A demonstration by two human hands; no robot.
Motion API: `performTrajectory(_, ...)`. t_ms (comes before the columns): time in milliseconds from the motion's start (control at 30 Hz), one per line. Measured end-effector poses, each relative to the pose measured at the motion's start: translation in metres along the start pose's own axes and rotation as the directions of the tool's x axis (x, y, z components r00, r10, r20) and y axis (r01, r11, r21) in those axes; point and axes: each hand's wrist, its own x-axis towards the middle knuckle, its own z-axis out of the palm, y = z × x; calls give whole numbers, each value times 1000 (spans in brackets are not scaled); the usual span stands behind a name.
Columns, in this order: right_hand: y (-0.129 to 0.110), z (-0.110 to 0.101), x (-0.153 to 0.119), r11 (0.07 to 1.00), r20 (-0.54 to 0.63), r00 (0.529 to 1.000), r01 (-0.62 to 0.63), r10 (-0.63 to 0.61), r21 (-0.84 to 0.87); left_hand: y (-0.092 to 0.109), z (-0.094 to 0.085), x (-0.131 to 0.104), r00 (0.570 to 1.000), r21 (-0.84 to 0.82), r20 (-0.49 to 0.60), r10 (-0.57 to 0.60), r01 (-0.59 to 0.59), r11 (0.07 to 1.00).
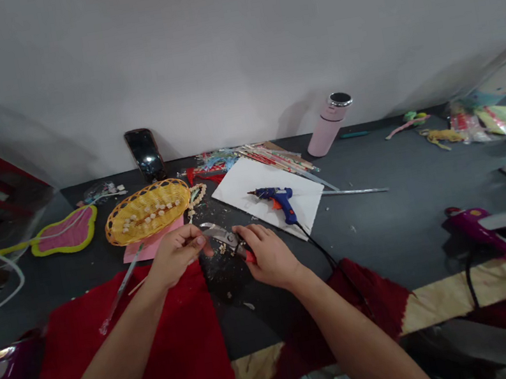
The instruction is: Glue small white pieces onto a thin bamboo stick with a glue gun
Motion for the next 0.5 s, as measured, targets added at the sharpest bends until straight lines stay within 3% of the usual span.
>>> performTrajectory(200, -1, -1, -1, 999, 9, 1000, 27, -27, 33, -4, -6, 1, 977, -295, 200, -78, 136, 946)
performTrajectory(367, -6, 1, -3, 999, 6, 1000, -21, 21, 37, -6, -3, 0, 983, -303, 166, -77, 125, 945)
performTrajectory(500, -9, 5, -7, 996, -36, 995, -90, 89, -15, -3, 7, -2, 997, -126, 78, -23, 33, 991)
